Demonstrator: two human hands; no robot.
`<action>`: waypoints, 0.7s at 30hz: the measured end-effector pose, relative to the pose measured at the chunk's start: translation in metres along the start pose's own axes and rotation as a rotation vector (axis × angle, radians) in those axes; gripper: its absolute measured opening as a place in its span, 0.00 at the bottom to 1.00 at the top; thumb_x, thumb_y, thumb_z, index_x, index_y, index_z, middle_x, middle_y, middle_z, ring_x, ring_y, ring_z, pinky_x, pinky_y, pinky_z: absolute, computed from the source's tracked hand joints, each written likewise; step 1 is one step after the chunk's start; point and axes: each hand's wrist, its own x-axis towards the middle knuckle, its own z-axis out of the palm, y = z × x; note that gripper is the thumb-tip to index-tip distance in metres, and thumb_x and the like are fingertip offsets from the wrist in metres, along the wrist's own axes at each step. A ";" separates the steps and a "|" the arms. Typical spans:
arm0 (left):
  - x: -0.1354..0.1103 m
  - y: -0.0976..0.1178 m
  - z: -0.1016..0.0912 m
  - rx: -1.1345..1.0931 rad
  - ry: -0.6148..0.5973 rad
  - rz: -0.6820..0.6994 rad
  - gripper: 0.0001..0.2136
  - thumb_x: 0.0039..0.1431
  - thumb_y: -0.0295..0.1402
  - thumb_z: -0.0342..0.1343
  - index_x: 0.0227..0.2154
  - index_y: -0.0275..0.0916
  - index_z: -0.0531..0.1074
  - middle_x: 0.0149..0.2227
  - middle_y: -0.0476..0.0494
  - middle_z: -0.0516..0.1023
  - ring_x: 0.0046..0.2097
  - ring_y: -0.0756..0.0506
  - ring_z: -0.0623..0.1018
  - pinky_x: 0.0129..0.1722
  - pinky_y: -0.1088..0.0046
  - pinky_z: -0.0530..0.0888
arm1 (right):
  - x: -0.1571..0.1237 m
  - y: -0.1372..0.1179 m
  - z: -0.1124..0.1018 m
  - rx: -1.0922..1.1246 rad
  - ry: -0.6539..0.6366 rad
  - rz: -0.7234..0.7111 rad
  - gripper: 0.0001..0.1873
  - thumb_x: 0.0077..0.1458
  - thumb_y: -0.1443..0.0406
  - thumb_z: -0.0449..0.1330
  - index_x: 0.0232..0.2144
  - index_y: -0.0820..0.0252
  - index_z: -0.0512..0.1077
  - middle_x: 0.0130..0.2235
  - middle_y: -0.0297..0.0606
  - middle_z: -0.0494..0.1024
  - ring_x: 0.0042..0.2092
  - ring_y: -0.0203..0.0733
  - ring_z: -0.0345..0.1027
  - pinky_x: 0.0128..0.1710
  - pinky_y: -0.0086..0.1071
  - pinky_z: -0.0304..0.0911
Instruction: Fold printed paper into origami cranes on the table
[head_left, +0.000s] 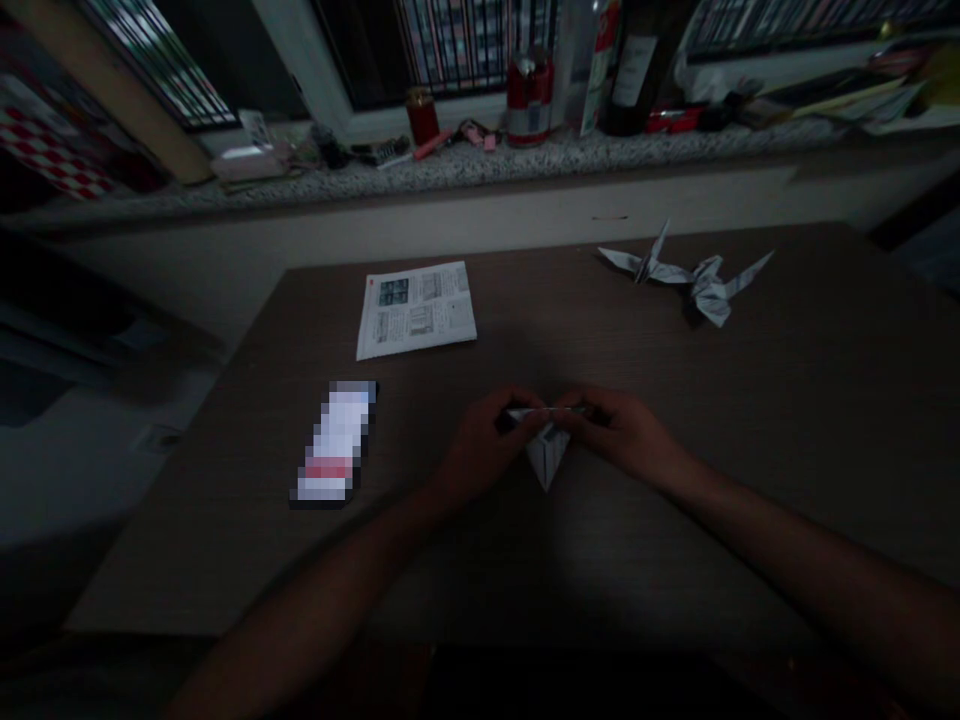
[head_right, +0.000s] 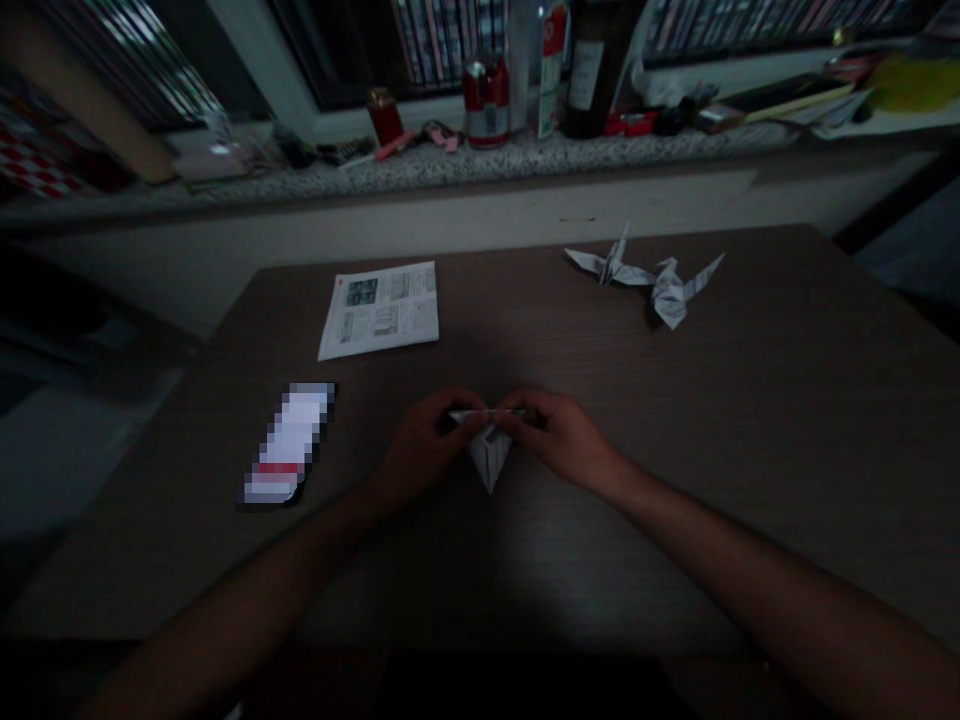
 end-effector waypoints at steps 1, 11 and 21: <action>0.000 0.000 -0.001 -0.025 0.002 -0.009 0.11 0.64 0.43 0.61 0.40 0.40 0.78 0.38 0.47 0.81 0.39 0.46 0.79 0.40 0.71 0.73 | 0.000 0.000 0.000 -0.004 0.015 0.000 0.13 0.61 0.53 0.63 0.35 0.56 0.79 0.30 0.35 0.80 0.31 0.39 0.72 0.29 0.31 0.65; -0.001 -0.001 -0.005 -0.096 0.031 -0.073 0.14 0.65 0.46 0.59 0.41 0.39 0.78 0.35 0.46 0.80 0.37 0.46 0.79 0.37 0.72 0.73 | 0.000 -0.003 -0.003 -0.021 0.072 0.001 0.12 0.61 0.54 0.62 0.36 0.56 0.78 0.30 0.35 0.80 0.31 0.41 0.73 0.30 0.32 0.66; -0.001 0.002 -0.001 -0.037 0.029 -0.063 0.13 0.65 0.44 0.59 0.40 0.39 0.77 0.35 0.46 0.80 0.37 0.46 0.78 0.37 0.71 0.73 | 0.000 -0.002 0.003 -0.065 0.063 -0.030 0.13 0.63 0.53 0.61 0.36 0.55 0.77 0.35 0.37 0.82 0.37 0.44 0.75 0.37 0.35 0.69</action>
